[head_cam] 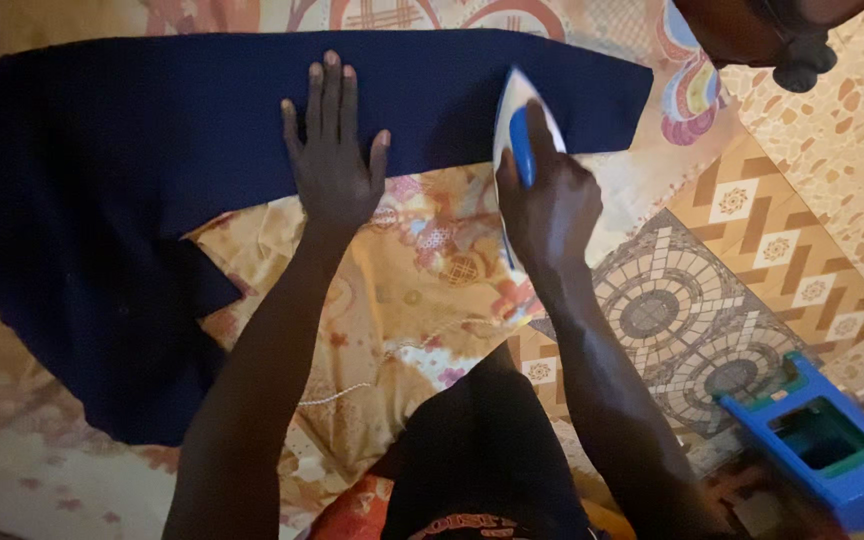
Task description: The person irons the sleeves and torso of a shirt using an iron while it is spread across a bed.
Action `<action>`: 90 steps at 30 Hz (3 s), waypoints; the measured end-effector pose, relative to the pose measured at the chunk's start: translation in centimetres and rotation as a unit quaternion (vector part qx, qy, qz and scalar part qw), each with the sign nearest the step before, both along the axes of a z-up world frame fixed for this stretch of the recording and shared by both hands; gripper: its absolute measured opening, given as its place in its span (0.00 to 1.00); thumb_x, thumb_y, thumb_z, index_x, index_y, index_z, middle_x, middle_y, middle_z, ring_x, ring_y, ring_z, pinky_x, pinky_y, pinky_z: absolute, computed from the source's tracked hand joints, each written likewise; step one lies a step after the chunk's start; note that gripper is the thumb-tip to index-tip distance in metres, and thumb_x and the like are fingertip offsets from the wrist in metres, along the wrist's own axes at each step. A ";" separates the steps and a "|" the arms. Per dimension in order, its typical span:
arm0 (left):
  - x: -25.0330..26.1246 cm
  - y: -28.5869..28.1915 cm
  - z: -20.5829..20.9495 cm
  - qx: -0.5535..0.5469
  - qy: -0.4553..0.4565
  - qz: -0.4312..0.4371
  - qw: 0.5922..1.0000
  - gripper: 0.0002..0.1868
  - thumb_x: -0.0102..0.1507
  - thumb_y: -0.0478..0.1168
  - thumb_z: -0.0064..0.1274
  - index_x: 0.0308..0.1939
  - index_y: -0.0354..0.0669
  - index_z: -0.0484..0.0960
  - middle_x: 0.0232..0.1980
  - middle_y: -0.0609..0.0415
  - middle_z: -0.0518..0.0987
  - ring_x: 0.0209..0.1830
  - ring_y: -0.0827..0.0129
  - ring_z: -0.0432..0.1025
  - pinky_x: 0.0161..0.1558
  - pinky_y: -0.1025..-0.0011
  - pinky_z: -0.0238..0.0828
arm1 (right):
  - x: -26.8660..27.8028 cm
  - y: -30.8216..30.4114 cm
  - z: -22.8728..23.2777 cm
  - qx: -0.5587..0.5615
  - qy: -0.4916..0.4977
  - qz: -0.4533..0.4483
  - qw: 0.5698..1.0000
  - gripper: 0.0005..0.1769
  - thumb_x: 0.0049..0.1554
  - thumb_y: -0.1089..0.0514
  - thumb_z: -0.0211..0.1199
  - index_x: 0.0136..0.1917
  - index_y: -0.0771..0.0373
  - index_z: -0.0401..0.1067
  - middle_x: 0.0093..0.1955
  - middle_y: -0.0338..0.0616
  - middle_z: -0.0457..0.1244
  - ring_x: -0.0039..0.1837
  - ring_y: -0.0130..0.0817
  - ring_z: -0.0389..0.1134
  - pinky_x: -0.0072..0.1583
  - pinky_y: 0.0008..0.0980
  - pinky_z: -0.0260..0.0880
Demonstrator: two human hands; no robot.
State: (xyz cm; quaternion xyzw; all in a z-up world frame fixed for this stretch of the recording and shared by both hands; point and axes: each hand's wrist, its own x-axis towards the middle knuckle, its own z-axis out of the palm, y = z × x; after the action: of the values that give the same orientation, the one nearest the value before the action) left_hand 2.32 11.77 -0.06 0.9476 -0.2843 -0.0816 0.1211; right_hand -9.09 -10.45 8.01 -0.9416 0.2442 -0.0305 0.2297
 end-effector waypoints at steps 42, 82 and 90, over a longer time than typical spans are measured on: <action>-1.9 -13.2 -0.5 -0.061 0.121 -0.189 0.972 0.37 0.77 0.53 0.41 0.85 0.44 0.49 0.88 0.52 0.45 0.88 0.62 0.39 0.84 0.49 0.34 | -4.6 -5.8 1.7 0.082 -0.026 -0.050 0.995 0.28 0.64 0.55 0.68 0.74 0.64 0.68 0.46 0.61 0.71 0.45 0.53 0.75 0.47 0.44 0.75; 1.0 -4.8 0.4 0.027 0.026 0.106 0.994 0.40 0.77 0.59 0.36 0.83 0.36 0.49 0.87 0.45 0.46 0.88 0.54 0.39 0.82 0.43 0.26 | 1.1 -1.2 0.0 0.154 -0.093 0.035 0.983 0.28 0.64 0.54 0.67 0.74 0.63 0.67 0.49 0.61 0.71 0.47 0.54 0.75 0.47 0.43 0.75; 0.6 0.1 -0.5 0.039 -0.003 0.157 0.987 0.39 0.80 0.59 0.36 0.85 0.37 0.48 0.88 0.45 0.45 0.91 0.55 0.40 0.86 0.45 0.29 | 5.4 -0.9 -2.1 0.162 -0.130 0.113 0.972 0.25 0.67 0.56 0.68 0.73 0.65 0.67 0.62 0.60 0.69 0.61 0.53 0.76 0.61 0.42 0.78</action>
State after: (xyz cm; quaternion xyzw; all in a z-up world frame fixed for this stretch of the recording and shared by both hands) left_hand 2.93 11.90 -0.54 0.9848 -0.1286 -0.0695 0.0939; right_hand -3.71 -11.39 5.88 -0.9012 0.1059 -0.0866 0.4111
